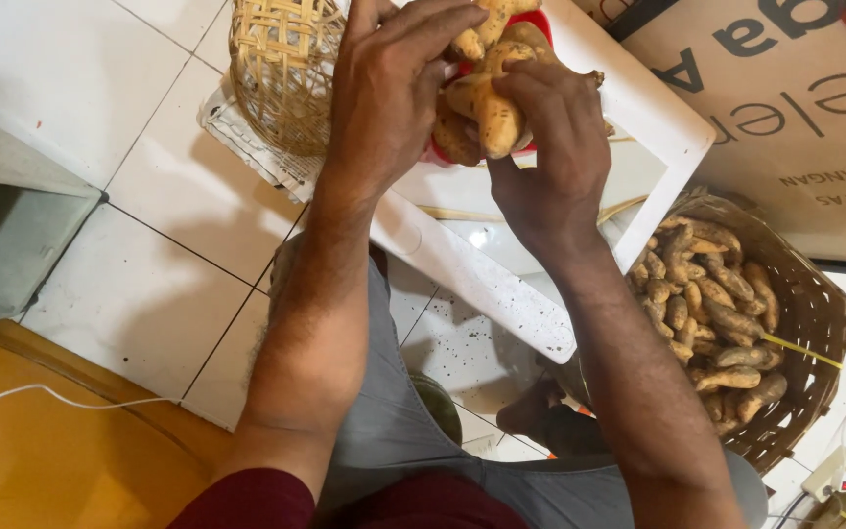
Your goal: Sorting and cleaning sweet potatoes from a large basket into a red scale for weighing
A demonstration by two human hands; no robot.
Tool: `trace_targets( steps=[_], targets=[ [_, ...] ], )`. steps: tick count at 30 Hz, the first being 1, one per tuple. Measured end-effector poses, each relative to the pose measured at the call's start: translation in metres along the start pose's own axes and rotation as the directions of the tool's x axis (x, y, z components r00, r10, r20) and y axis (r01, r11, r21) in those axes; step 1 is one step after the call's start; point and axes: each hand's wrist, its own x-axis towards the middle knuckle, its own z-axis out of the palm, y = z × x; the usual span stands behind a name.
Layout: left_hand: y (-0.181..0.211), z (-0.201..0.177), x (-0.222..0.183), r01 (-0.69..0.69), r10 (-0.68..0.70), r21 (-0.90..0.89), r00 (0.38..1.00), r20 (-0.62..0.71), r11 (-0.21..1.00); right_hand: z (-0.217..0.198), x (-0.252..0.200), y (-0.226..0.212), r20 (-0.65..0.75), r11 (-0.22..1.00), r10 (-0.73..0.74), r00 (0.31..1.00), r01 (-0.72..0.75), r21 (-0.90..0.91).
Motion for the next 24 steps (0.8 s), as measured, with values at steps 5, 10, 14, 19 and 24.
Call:
trace_targets(
  steps=[5, 10, 14, 19, 24],
  targets=[
    [-0.007, 0.005, -0.001, 0.064, -0.063, -0.062, 0.998, 0.013, 0.996, 0.005, 0.006, -0.002, -0.001, 1.0, -0.023, 1.0, 0.023, 0.008],
    [-0.016, 0.012, -0.003, 0.084, -0.08, -0.182, 0.996, 0.031, 0.98, 0.017, 0.005, 0.01, -0.018, 0.998, -0.047, 0.999, 0.046, -0.033],
    [-0.014, 0.004, -0.002, 0.056, -0.042, -0.217, 0.997, 0.069, 0.975, 0.021, 0.01, 0.014, -0.028, 0.999, -0.049, 0.998, 0.049, -0.007],
    [-0.014, -0.003, -0.003, 0.036, 0.01, -0.279, 0.987, 0.161, 0.96, 0.015, 0.015, 0.01, -0.031, 0.999, -0.043, 0.999, 0.043, 0.014],
    [-0.014, -0.006, -0.001, 0.065, 0.015, -0.313, 0.969, 0.246, 0.947, 0.013, 0.017, 0.016, -0.063, 0.998, -0.063, 0.996, 0.063, 0.0]
  ],
)
